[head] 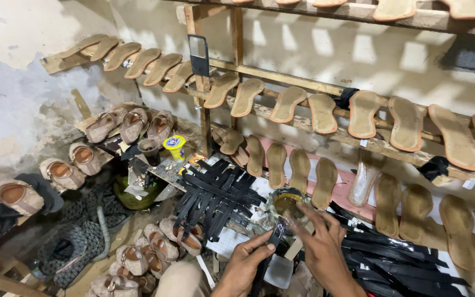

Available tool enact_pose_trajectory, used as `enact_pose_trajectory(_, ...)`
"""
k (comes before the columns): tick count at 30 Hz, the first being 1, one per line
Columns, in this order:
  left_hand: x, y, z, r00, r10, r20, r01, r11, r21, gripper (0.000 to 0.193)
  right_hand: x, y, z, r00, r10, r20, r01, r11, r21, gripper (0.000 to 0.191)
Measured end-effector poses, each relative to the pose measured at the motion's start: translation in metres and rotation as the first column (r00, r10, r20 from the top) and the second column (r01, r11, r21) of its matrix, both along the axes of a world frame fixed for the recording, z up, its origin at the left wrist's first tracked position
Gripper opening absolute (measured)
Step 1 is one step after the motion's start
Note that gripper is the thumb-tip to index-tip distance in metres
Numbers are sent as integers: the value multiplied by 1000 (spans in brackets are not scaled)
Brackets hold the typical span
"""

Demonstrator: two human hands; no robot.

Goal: The person takes black shoe straps one at a time, dips and coats them in a pot of adhesive, and hangs the coated straps on an overhead wooden rack to dry. The person repeats this cycle continuously across the workbench.

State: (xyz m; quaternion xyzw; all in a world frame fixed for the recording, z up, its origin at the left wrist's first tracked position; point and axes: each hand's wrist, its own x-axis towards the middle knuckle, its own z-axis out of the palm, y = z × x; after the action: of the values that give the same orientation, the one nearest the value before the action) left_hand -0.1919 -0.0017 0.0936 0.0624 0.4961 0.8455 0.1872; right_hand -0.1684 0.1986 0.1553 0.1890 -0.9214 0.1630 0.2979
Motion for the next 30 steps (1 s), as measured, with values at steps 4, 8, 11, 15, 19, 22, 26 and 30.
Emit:
enact_pose_trajectory(4, -2, -2, -2, 999, 25, -35, -26, 999, -32, 46, 1, -3, -2, 999, -36, 34, 35, 999, 30, 80)
enact_pose_trajectory(8, -1, -2, -1, 996, 33, -78, -34, 999, -11, 41, 1, -6, -2, 996, -47, -74, 51, 998, 46, 82)
enact_pose_trajectory(11, -2, -3, 12, 995, 66, -72, -80, 976, -205, 38, 3, -6, -7, 998, -65, -28, 65, 998, 1, 75)
enact_pose_trajectory(15, -12, -12, 45, 935, 300, 188, -320, 943, 88, 25, 4, -14, -26, 953, 24, 302, 43, 976, -215, 78)
enact_pose_trajectory(19, -20, -21, 63, 888, 398, 230, -447, 865, 227, 23, 9, -24, -40, 857, 104, 505, 62, 951, -302, 86)
enact_pose_trajectory(22, -13, -19, 54, 980, 191, 49, -191, 982, -7, 33, 5, -28, -35, 821, 385, 422, -7, 745, -667, 79)
enact_pose_trajectory(26, -16, -23, 33, 965, 240, 110, -243, 970, 19, 38, -3, -34, -15, 818, 380, 431, -2, 753, -658, 79)
enact_pose_trajectory(30, -22, -30, 27, 986, 142, -86, -149, 985, -86, 33, -6, -41, -3, 802, 376, 465, 44, 739, -673, 76)
